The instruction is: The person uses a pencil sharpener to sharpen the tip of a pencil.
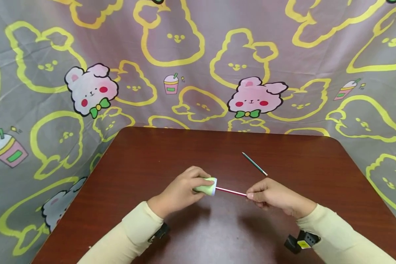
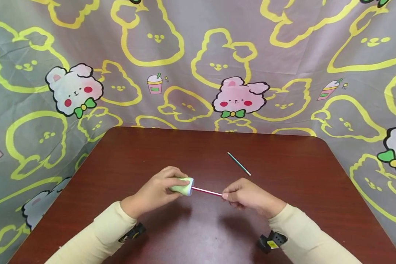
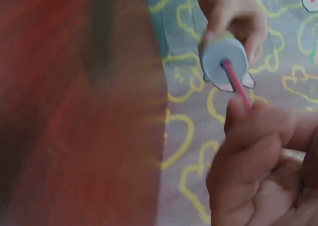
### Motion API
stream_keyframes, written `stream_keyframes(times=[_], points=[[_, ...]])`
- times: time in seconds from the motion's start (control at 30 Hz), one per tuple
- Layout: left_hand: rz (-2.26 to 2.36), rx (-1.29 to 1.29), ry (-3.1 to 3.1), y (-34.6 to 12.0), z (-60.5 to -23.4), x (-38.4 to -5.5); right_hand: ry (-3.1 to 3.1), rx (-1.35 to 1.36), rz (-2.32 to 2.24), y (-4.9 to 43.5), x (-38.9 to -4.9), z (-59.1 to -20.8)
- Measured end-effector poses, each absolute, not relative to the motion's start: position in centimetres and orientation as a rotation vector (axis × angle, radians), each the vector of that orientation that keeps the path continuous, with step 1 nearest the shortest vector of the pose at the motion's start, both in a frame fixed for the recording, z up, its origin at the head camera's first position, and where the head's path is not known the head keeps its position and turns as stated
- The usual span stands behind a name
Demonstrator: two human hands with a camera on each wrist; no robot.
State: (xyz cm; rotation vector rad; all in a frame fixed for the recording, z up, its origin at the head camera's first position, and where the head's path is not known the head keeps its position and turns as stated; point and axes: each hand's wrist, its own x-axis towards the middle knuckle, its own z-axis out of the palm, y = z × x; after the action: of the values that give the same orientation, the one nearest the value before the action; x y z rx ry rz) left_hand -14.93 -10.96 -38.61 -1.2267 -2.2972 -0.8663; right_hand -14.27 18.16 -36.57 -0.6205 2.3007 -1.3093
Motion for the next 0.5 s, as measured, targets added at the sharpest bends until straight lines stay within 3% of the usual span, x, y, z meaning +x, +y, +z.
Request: stream_keyframes(times=[0.1,0.5], points=[[-0.851,-1.239,-2.298,-10.7,-38.61,-14.93,2.232,-0.539,-1.285,18.43,-14.37,-36.09],[-0.893,-1.109,-2.423,-10.5,-38.24,-15.36,2.915,-0.786,-0.829,17.68,-14.11,-35.99]])
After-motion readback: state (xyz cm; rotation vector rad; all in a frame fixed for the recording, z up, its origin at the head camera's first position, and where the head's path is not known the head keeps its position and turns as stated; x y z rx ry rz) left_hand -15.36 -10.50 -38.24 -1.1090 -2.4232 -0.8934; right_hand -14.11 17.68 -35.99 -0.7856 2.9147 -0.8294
